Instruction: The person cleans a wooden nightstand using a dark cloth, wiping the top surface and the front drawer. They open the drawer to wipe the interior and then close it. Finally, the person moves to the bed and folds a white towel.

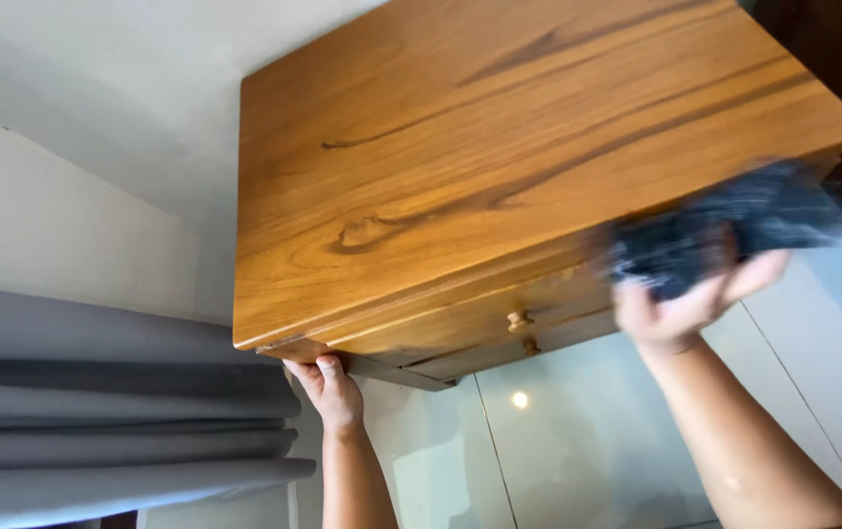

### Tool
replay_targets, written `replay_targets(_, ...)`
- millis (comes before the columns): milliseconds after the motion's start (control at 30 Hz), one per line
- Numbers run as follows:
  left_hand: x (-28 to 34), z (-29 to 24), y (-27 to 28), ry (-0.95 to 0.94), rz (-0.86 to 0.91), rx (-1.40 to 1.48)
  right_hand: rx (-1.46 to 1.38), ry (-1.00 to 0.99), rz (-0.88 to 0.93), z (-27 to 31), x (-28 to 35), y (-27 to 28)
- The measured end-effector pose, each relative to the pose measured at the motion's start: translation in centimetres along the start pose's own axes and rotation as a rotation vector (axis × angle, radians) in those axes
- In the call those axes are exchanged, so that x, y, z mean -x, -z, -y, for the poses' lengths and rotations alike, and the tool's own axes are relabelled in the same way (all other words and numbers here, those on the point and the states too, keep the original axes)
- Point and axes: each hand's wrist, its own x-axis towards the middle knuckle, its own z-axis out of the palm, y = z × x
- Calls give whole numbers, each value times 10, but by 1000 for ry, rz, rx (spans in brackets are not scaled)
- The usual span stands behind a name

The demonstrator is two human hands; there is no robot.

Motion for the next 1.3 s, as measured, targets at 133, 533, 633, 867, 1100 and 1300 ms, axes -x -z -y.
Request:
replay_targets(133, 8, 7, 16, 49, 6, 16, 474, 485, 86, -35, 73, 40)
replay_targets(533, 2, -181, -110, -792, 278, -912, -229, 30, 841, 137, 22, 21)
replay_targets(633, 2, -205, -131, -590, 577, -694, -261, 66, 811, 168, -3, 27)
replay_targets(867, 19, -186, -145, 247, 973, -446, -747, -331, 848, 151, -17, 43)
replay_targets(1100, 22, -180, -140, 148, 998, -419, -1194, -1057, 671, 114, -6, 56)
replay_targets(1300, 46, -149, -147, 417, 916, 17, -1018, -1133, 577, 148, -14, 47)
